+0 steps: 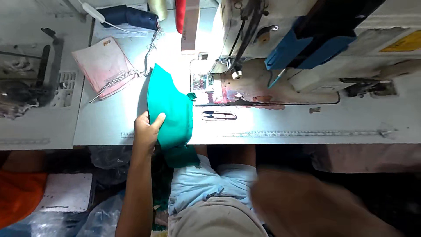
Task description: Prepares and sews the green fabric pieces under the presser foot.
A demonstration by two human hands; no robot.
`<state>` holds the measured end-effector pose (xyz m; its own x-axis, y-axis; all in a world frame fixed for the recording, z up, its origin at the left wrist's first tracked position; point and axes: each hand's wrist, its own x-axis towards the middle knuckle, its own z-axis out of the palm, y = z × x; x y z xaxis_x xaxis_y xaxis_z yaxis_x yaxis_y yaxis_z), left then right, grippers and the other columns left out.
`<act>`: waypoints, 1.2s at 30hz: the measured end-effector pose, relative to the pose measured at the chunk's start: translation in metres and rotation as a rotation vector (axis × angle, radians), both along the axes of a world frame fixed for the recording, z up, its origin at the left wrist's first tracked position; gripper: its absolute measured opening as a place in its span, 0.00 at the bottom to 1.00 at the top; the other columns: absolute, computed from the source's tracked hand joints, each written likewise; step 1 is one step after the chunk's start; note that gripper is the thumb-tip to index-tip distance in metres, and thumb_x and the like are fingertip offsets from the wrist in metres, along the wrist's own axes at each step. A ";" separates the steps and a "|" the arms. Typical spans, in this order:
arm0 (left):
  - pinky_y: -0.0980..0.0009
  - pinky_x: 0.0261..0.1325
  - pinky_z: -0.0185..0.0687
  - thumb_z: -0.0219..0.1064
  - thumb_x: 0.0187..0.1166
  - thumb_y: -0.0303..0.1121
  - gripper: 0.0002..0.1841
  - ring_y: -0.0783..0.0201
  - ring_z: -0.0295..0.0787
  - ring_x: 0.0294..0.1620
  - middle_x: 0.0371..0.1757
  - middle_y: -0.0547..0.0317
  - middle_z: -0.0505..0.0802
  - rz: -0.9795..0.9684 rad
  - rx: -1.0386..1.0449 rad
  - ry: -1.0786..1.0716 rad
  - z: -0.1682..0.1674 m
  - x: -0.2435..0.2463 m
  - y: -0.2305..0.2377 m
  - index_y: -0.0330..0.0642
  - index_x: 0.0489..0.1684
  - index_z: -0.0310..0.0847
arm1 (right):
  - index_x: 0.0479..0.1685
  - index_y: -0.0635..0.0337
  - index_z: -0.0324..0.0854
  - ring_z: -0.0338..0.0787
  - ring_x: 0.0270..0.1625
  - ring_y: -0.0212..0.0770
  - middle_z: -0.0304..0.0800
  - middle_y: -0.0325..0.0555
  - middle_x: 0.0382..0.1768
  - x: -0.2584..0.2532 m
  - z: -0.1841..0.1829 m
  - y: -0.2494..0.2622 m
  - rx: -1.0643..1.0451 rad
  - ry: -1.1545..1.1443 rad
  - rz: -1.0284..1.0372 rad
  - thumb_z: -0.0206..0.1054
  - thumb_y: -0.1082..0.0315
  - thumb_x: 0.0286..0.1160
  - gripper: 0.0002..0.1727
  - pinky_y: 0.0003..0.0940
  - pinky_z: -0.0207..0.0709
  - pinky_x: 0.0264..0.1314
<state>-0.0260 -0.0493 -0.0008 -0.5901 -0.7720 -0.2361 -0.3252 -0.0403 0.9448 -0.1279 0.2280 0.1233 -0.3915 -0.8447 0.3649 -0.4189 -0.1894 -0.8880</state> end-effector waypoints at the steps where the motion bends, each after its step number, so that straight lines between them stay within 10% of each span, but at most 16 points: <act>1: 0.68 0.37 0.93 0.71 0.82 0.36 0.09 0.68 0.94 0.32 0.36 0.59 0.96 0.010 0.010 0.004 -0.001 0.004 0.001 0.40 0.50 0.86 | 0.46 0.55 0.84 0.88 0.49 0.28 0.89 0.39 0.42 -0.017 -0.041 -0.022 0.041 0.217 -0.112 0.59 0.60 0.88 0.11 0.23 0.83 0.54; 7: 0.72 0.41 0.95 0.80 0.67 0.30 0.10 0.73 0.96 0.34 0.33 0.62 0.97 0.033 -0.142 0.006 0.009 0.003 0.022 0.36 0.41 0.89 | 0.56 0.53 0.90 0.89 0.61 0.52 0.92 0.48 0.56 -0.099 -0.173 -0.037 0.455 0.787 -0.467 0.59 0.64 0.84 0.15 0.47 0.84 0.63; 10: 0.74 0.40 0.95 0.82 0.61 0.25 0.13 0.72 0.96 0.33 0.31 0.62 0.96 0.086 -0.097 0.125 0.013 -0.006 0.042 0.34 0.41 0.88 | 0.52 0.57 0.91 0.89 0.59 0.53 0.91 0.51 0.54 -0.090 -0.159 -0.031 0.464 0.688 -0.628 0.63 0.64 0.79 0.13 0.48 0.83 0.60; 14: 0.73 0.39 0.95 0.76 0.74 0.33 0.10 0.72 0.95 0.33 0.32 0.64 0.96 -0.014 -0.099 0.201 0.019 -0.032 0.076 0.35 0.43 0.87 | 0.60 0.63 0.86 0.89 0.39 0.29 0.90 0.47 0.45 -0.026 -0.114 -0.052 0.216 0.058 -0.459 0.69 0.64 0.79 0.17 0.22 0.85 0.40; 18: 0.70 0.42 0.94 0.56 0.91 0.48 0.20 0.70 0.95 0.36 0.35 0.65 0.95 -0.170 0.074 0.324 0.012 -0.019 0.087 0.41 0.47 0.85 | 0.68 0.61 0.83 0.90 0.48 0.28 0.87 0.49 0.56 0.013 -0.117 -0.065 0.238 -0.171 -0.396 0.72 0.58 0.76 0.24 0.22 0.87 0.48; 21: 0.68 0.44 0.94 0.49 0.92 0.37 0.18 0.67 0.96 0.38 0.37 0.61 0.96 -0.162 0.226 0.433 0.010 -0.004 0.082 0.41 0.44 0.86 | 0.69 0.60 0.83 0.90 0.54 0.30 0.85 0.50 0.61 0.017 -0.122 -0.065 0.240 -0.160 -0.379 0.74 0.58 0.74 0.26 0.24 0.89 0.53; 30: 0.77 0.34 0.88 0.71 0.79 0.28 0.04 0.73 0.90 0.29 0.32 0.64 0.95 -0.080 -0.030 0.367 0.013 -0.001 0.093 0.40 0.40 0.91 | 0.61 0.63 0.84 0.90 0.44 0.27 0.91 0.44 0.46 0.020 -0.116 -0.064 0.090 0.089 -0.455 0.79 0.60 0.69 0.24 0.21 0.87 0.48; 36: 0.72 0.40 0.92 0.72 0.78 0.27 0.10 0.70 0.92 0.35 0.42 0.60 0.95 -0.170 0.048 0.414 0.019 -0.004 0.089 0.40 0.53 0.91 | 0.59 0.61 0.85 0.95 0.44 0.32 0.93 0.40 0.48 0.013 -0.108 -0.058 0.062 -0.178 -0.400 0.76 0.69 0.72 0.17 0.30 0.96 0.46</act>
